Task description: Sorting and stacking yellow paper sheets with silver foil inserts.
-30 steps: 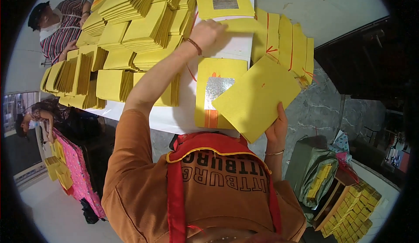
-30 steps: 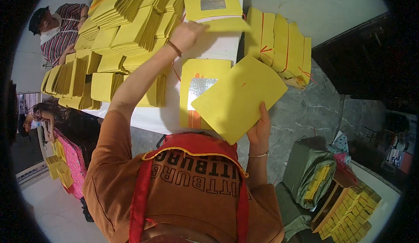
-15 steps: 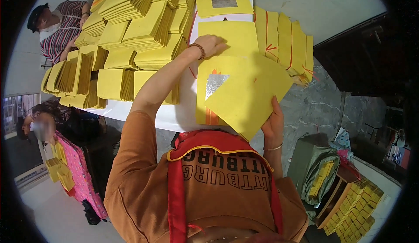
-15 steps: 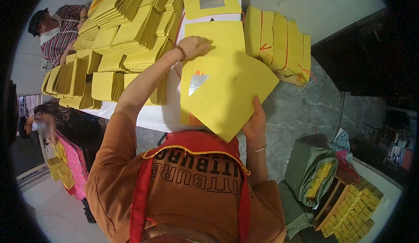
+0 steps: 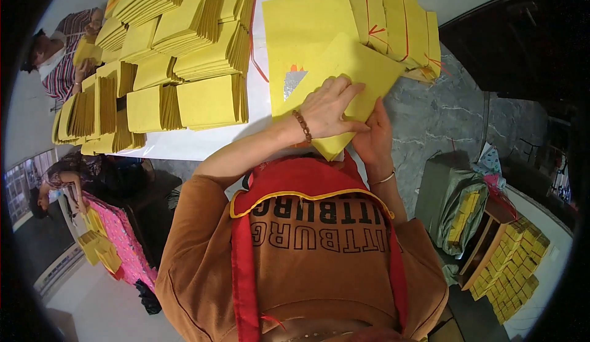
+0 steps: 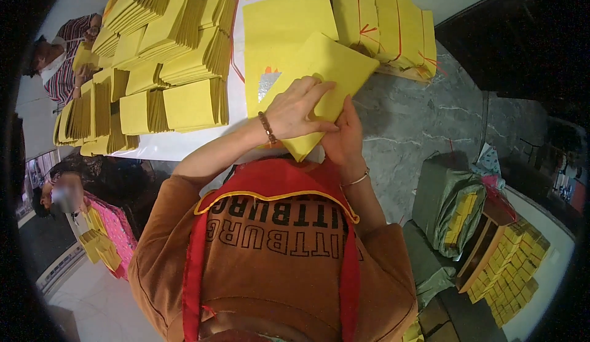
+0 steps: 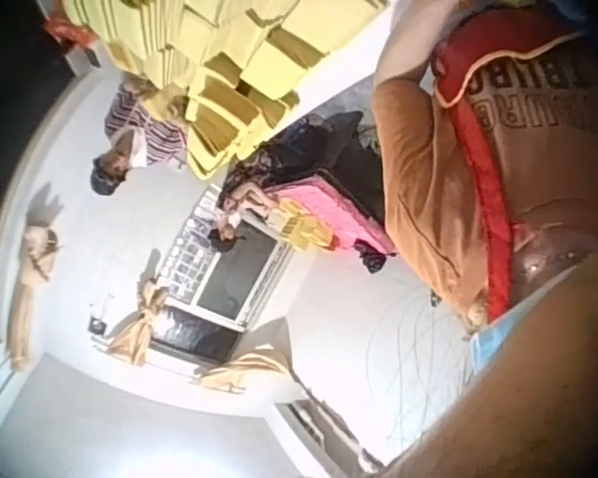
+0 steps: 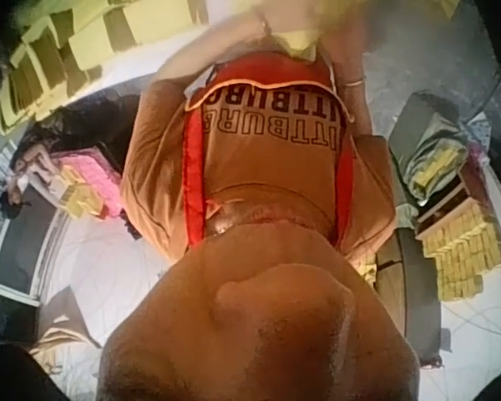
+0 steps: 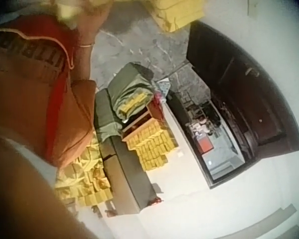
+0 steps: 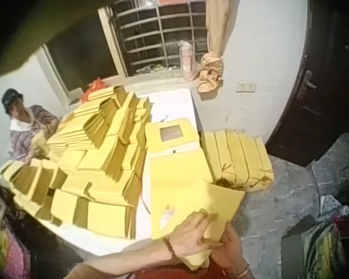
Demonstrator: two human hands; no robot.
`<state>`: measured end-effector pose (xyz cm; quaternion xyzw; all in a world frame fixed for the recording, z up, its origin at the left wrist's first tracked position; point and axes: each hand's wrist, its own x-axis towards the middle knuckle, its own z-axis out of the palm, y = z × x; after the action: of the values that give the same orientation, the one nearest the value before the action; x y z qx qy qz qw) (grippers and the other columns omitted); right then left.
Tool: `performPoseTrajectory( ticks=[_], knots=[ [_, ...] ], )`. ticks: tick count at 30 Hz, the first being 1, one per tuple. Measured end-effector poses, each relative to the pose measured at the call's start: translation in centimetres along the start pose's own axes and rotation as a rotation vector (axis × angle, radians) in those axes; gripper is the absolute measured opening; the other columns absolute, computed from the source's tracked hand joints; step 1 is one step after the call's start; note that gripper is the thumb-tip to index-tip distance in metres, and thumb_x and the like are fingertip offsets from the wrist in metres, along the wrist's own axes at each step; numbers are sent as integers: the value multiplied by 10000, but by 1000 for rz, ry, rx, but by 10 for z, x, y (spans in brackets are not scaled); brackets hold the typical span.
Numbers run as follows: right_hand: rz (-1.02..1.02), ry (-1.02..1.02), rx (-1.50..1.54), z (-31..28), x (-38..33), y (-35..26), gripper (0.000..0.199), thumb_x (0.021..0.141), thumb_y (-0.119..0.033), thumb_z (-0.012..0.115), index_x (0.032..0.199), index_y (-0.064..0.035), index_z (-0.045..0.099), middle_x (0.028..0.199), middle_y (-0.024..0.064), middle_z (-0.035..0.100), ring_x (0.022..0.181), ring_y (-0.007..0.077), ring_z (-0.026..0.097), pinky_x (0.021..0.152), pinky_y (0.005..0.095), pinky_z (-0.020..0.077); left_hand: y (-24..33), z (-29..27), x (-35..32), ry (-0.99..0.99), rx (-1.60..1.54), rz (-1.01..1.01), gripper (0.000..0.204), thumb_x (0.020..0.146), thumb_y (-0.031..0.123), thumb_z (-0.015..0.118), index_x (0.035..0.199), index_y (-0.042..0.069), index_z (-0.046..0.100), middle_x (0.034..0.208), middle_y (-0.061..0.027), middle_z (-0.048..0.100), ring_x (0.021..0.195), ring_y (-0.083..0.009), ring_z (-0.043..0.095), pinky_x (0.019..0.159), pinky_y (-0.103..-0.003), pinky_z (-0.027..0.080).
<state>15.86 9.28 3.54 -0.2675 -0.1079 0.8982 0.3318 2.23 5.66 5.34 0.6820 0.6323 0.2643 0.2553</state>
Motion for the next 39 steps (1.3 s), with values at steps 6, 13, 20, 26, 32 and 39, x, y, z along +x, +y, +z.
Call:
performPoseTrajectory(
  ticks=[6,13,20,26,32,39],
  knots=[
    [62,-96,147,-3,5,4,487,937,-392,261,1297,-68,310,1302,81,377,1205,226,351,1002,379,284,-12,1,-1,-35,-87,-1,667,693,378,666,1200,19,421,1089,-176,483,969,-329,481,834,-376,406],
    [16,-82,108,1,4,5,460,938,-380,265,1291,-91,322,1289,73,389,1195,229,362,992,385,299,-21,-1,-2,-82,-230,-43,630,718,328,665,1218,34,419,1152,-157,474,971,-293,494,839,-353,421],
    [3,-123,97,-3,6,8,448,937,-366,292,1282,-83,329,1283,78,396,1174,231,391,984,382,313,-28,0,-4,-83,-340,-41,572,734,281,673,1205,55,441,1113,-125,484,877,-228,488,756,-307,459],
    [12,-98,133,-8,8,9,418,933,-332,331,1257,-70,358,1233,77,450,1149,224,417,979,368,319,-46,3,-5,-105,-576,-169,261,817,207,585,1001,30,532,883,-36,527,766,-115,472,695,-245,430],
    [-40,90,-105,-25,16,16,380,909,-203,421,1228,-2,376,1211,111,475,1115,223,459,962,358,354,-76,-17,-11,54,-1272,-490,113,865,169,520,846,60,546,799,-2,566,725,-64,532,659,-211,449],
    [-32,95,-35,-24,17,17,374,895,-178,445,1214,9,391,1194,112,483,1096,224,475,943,350,375,-107,-76,-21,156,-1284,-456,95,862,145,530,848,53,549,786,-8,601,682,-78,572,620,-221,483]
  ],
)
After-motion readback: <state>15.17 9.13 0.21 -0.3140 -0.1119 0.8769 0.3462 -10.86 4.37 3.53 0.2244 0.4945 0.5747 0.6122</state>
